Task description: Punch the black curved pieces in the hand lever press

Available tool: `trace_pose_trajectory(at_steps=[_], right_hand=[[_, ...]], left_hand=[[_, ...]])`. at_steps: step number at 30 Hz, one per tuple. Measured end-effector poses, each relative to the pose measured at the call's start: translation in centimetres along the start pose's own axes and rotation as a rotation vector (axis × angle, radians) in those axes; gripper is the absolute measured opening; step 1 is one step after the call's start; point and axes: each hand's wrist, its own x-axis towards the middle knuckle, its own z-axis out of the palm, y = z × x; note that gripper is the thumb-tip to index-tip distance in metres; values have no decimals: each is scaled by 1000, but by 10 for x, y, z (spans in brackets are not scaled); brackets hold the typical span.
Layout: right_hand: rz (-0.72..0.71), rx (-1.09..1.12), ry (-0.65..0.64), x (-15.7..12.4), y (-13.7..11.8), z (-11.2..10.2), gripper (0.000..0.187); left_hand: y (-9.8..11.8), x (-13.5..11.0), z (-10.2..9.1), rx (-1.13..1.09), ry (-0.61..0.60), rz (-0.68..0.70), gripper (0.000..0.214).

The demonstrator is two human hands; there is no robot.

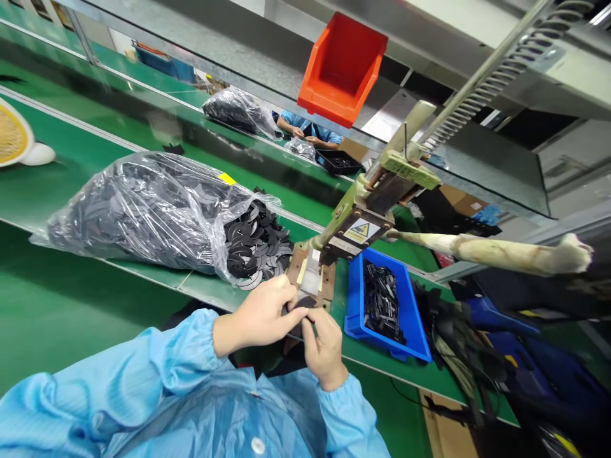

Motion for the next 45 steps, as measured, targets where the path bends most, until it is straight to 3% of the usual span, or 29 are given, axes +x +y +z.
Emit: trace_pose_trajectory(at_steps=[3,6,9,13,16,20,25,30,33,36,39,42,45], right_hand=[[-13,-14,1,0,-1,-2,15],[5,-14,-4,-1,0,0,15],[45,-7,1,-3,5,4,19],[159,-15,108,-10,28,0,25],[252,-36,213,-17,55,-7,21],[343,-42,291,-22,84,-10,24],[382,-13,277,-22,93,-5,24],[364,5,264,-22,93,-7,23],[352,2,264,-24,93,-8,22],[317,-19,263,-25,91,-9,19],[255,-54,273,-23,89,-11,17],[213,-63,272,-18,87,-13,15],[173,-66,261,-15,82,-12,16]], left_hand=[[-12,-1,8,-225,5,-213,36],[-21,-4,13,-578,-188,-383,47],[-27,-1,10,-756,-343,-433,54],[-43,22,-7,-724,-162,-510,54],[-60,55,-23,-748,-4,-656,45],[-82,103,-30,-738,47,-738,23],[-106,167,-7,-552,100,-809,18],[-120,255,19,-497,159,-829,12],[-125,292,27,-500,175,-824,19],[-130,297,32,-496,167,-838,30],[-128,285,29,-515,175,-815,26],[-112,273,14,-557,214,-741,12],[-85,252,1,-601,239,-638,13]])
